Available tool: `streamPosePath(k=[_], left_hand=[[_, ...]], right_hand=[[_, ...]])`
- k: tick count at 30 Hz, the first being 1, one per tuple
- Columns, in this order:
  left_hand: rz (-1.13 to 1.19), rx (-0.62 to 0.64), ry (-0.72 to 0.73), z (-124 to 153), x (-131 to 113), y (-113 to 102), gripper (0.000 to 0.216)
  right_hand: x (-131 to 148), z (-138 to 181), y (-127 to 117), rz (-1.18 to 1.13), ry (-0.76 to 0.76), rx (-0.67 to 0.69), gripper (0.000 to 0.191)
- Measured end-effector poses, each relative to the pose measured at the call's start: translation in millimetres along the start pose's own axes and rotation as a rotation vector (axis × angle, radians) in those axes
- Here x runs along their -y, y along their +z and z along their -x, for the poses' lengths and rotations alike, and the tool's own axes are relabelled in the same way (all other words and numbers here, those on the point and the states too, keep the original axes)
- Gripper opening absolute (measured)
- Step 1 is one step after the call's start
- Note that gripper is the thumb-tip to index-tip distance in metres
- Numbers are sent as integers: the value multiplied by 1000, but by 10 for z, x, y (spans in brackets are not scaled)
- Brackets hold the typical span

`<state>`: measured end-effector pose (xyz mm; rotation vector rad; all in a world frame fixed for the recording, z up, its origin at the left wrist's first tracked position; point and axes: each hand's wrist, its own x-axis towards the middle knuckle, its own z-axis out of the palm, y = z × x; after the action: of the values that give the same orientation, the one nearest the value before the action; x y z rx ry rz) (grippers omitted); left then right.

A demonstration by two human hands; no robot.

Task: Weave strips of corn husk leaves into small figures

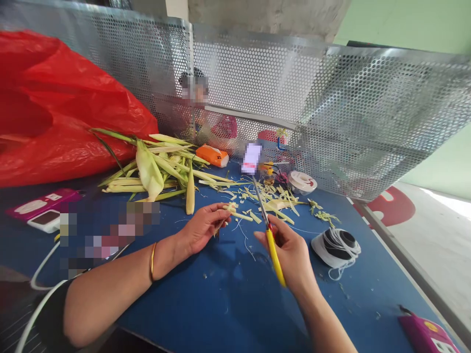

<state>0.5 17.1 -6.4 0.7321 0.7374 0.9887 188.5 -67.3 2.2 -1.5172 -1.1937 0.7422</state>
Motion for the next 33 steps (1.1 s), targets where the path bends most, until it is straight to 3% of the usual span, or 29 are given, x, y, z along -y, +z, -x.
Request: streamPosePath(k=[5, 8, 12, 18, 33], left_hand=[[130, -82, 89, -71, -174, -48, 21], [201, -85, 134, -61, -217, -45, 20], [217, -53, 170, -27, -192, -29, 26], [170, -136, 227, -51, -169, -37, 28], [102, -19, 121, -39, -144, -52, 24]], right_hand=[[39, 28, -211, 200, -75, 327, 58], [-15, 32, -195, 326, -23, 412, 59], [-63, 33, -100, 411, 17, 425, 65], [-54, 47, -52, 429, 39, 414, 69], [-70, 25, -94, 494, 8, 335, 71]])
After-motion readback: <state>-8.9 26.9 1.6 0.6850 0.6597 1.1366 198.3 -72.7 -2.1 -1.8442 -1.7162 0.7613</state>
